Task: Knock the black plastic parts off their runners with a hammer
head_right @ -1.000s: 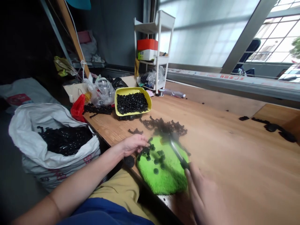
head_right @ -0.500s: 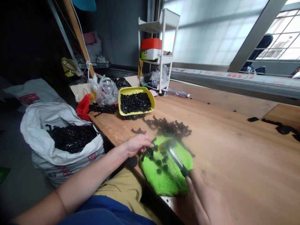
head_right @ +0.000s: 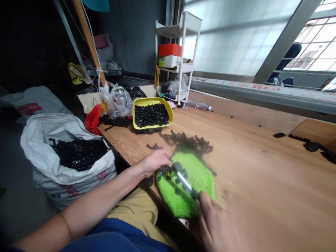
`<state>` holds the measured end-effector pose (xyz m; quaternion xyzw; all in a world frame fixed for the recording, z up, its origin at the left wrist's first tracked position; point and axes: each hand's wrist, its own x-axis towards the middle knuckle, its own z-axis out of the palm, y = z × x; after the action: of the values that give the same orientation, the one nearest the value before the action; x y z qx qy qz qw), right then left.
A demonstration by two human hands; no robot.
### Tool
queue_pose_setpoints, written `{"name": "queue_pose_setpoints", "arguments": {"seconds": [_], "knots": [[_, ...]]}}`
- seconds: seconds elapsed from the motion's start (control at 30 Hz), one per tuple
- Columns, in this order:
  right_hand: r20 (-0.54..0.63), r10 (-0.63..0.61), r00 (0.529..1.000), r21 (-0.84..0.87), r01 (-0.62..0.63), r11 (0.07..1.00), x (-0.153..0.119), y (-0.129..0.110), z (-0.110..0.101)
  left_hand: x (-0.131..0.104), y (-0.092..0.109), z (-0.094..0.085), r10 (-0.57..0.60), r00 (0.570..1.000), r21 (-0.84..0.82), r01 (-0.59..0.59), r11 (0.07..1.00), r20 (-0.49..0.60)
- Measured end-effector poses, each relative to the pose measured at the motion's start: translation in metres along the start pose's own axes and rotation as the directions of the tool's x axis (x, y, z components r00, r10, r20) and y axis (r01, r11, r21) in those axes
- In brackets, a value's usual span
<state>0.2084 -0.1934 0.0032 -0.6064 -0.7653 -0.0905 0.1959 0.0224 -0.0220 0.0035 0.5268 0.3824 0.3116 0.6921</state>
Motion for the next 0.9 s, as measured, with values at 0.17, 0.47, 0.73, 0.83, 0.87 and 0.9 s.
{"name": "queue_pose_setpoints", "arguments": {"seconds": [0.17,0.47,0.73,0.83,0.87,0.9], "knots": [[-0.137,0.094,0.986,0.048,-0.088,0.995,-0.001,-0.004,-0.004,0.002,-0.006,0.001,0.054,0.998,-0.059,-0.053,0.997,0.016],[-0.008,0.122,0.992,-0.003,-0.122,0.992,0.006,-0.012,-0.003,0.002,-0.007,0.001,0.06,0.998,-0.013,-0.06,0.998,0.004],[0.033,0.077,0.996,-0.022,-0.076,0.997,0.006,-0.012,0.001,0.003,-0.01,0.001,0.074,0.997,-0.02,-0.074,0.997,-0.008],[0.028,0.093,0.995,-0.013,-0.093,0.996,0.009,-0.014,0.003,0.003,-0.01,0.002,0.079,0.997,-0.027,-0.079,0.997,-0.015],[0.026,0.096,0.995,-0.009,-0.096,0.995,0.01,-0.015,0.004,0.002,-0.009,0.002,0.079,0.997,-0.026,-0.08,0.996,-0.02],[0.027,0.095,0.995,-0.008,-0.095,0.995,0.011,-0.014,0.004,0.002,-0.009,0.002,0.08,0.996,-0.02,-0.081,0.997,-0.028]]}}
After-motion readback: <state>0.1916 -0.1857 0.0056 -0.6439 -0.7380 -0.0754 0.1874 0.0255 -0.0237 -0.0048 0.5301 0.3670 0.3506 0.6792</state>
